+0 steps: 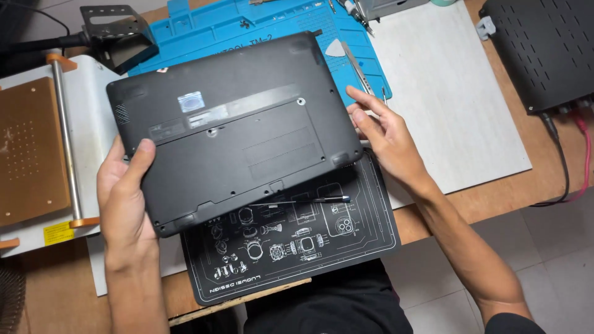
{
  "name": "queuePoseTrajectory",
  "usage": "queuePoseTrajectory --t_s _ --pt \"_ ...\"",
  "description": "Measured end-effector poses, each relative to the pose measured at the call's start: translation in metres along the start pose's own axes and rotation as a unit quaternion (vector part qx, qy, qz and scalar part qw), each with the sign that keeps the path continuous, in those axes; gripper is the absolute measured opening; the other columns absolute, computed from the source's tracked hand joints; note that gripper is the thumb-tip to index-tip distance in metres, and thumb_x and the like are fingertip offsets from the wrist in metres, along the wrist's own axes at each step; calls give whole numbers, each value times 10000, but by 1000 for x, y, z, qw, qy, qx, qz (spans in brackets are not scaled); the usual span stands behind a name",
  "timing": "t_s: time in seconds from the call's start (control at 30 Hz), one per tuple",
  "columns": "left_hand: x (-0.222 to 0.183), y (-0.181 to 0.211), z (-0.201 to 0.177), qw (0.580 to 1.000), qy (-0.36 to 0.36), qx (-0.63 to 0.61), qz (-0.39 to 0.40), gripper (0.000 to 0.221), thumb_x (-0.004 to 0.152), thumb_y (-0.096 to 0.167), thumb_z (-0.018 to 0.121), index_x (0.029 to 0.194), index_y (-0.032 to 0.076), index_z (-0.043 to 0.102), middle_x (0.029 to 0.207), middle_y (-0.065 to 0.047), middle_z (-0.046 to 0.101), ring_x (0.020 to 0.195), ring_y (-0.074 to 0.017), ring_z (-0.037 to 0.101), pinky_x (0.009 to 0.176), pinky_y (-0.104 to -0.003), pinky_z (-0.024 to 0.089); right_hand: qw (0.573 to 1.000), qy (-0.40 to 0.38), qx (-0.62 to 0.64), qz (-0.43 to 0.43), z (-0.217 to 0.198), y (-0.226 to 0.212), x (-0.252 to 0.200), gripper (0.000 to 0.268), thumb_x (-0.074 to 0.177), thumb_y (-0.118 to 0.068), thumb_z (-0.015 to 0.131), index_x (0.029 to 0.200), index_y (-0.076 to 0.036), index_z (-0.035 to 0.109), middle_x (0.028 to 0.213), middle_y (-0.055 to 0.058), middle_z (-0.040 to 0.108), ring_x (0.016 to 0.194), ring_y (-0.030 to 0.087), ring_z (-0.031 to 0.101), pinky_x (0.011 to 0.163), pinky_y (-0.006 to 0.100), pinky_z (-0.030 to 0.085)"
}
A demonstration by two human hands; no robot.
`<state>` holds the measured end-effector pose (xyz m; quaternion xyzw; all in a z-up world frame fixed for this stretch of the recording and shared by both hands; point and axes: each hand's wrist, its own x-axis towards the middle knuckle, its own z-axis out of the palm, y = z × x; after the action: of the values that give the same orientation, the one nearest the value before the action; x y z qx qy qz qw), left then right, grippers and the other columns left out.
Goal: Reassembling a laptop by connecting internal ribbon cables and snapping the bottom cover back onto the chassis.
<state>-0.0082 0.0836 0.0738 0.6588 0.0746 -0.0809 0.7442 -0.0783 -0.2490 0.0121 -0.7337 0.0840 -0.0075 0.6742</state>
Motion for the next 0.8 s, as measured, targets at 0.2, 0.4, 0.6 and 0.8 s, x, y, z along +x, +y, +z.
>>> queuePoseTrajectory --t_s 0.2,0.4,0.6,0.8 --pt "20 -12 -8 1000 -4 4 5 454 968 223 617 1401 98 566 1298 -31 678 1122 -127 680 1007 -257 575 983 84 -139 -92 7 17 -38 325 1039 -96 570 1349 -31 645 1163 103 658 1062 167 673 906 246 536" --pt "35 -21 2 999 15 29 -17 477 986 195 583 1453 115 528 1339 -19 658 1124 -122 664 989 -290 582 977 58 -173 -112 8 43 -47 444 1007 -41 591 1449 -50 557 1160 94 649 1003 162 653 985 283 539" --pt "47 -32 3 999 -3 39 -1 399 993 201 607 1379 109 567 1295 -12 668 1091 -103 666 945 -263 587 969 34 -210 -122 8 53 -46 485 1003 -47 603 1476 2 502 1144 106 602 1040 191 643 977 295 544" --pt "54 -33 2 999 -14 49 -11 417 988 217 619 1390 114 570 1277 -2 673 1054 -95 674 905 -237 592 959 43 -240 -141 9 60 -45 508 1009 -69 620 1493 -4 482 1169 115 582 1063 228 638 953 318 553"
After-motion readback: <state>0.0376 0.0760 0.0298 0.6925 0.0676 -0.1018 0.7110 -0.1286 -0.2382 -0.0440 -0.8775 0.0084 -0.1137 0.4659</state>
